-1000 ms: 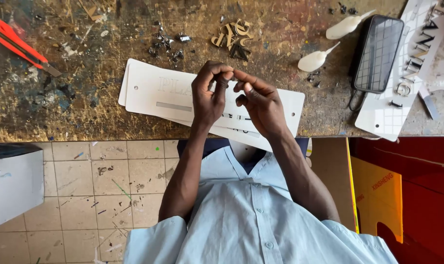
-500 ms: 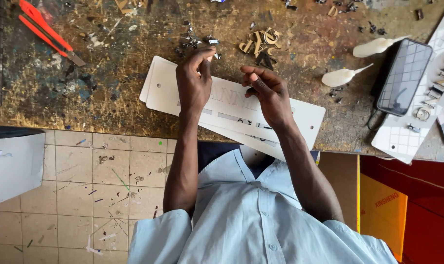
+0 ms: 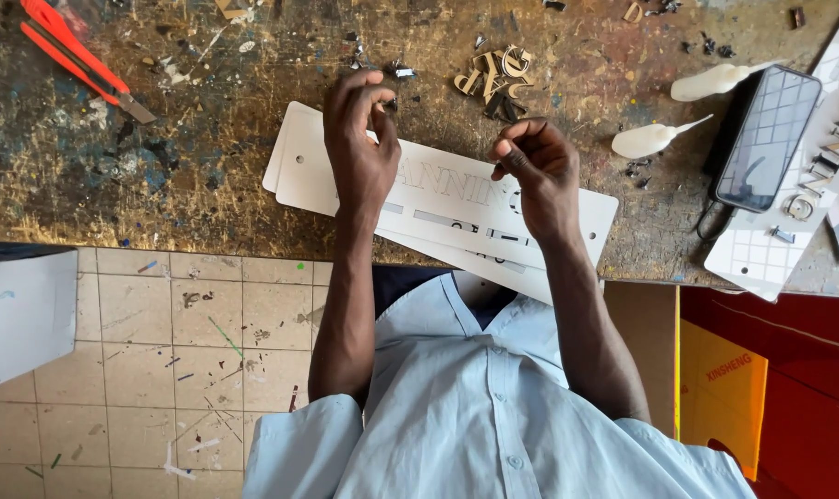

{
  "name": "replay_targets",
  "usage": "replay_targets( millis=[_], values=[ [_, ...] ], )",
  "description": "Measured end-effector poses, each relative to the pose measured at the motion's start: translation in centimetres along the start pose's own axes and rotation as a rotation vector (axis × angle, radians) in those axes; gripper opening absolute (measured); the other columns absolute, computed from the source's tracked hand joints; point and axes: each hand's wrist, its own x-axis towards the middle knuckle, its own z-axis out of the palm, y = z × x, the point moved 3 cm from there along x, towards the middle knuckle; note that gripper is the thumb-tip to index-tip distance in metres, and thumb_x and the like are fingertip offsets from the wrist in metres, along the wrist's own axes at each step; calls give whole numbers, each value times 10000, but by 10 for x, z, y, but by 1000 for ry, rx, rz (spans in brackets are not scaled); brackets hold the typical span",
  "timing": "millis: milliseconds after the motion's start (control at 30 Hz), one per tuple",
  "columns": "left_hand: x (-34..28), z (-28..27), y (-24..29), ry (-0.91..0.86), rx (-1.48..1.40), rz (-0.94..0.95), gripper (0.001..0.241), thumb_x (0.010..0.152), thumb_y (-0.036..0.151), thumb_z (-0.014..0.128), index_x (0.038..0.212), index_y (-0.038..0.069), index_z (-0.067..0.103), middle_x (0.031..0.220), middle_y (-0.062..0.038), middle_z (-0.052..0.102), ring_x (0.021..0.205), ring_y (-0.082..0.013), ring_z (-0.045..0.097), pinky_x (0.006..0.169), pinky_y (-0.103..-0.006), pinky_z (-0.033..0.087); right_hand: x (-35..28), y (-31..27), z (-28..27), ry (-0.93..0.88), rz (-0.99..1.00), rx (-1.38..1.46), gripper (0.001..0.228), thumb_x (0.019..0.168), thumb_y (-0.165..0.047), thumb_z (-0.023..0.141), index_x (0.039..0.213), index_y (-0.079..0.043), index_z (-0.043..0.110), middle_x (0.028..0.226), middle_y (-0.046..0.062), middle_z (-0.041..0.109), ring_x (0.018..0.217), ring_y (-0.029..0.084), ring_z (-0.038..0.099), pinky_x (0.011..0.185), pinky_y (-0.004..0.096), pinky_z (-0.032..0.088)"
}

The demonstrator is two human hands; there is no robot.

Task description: Gluing individual gold-colored letters onto a white sign board to assemble a sign.

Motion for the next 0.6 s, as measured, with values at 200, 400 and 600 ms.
replay_targets(
  millis=[200, 400, 600],
  values=[
    [-27, 35, 24, -248, -182, -1, 177, 1187, 49, 615, 1316, 34, 735, 1133, -173, 778, 1042, -357, 804, 952, -491, 674, -18, -10, -39, -71, -134, -358, 172, 1177, -55, 712, 1254, 96, 746, 1059, 251, 725, 955, 306, 731, 742, 358, 619],
    [-44, 57, 72, -514, -160, 131, 193, 1154, 82, 673, 1317, 62, 775, 1151, -136, 779, 1085, -336, 809, 966, -462, 655, -40, -2, -55, -147, -304, -880, 100, 1071, -5, 803, 1159, -37, 835, 1076, 179, 733, 859, 352, 760, 618, 449, 595],
    [-60, 71, 49, -464, -251, 79, 228, 1133, -14, 627, 1297, 62, 766, 1142, -93, 708, 1120, -306, 738, 1018, -448, 593, -46, 17, -52, -96, -475, -1222, 257, 1078, 32, 723, 1216, -119, 879, 1127, 126, 705, 958, 282, 714, 681, 363, 653]
  ],
)
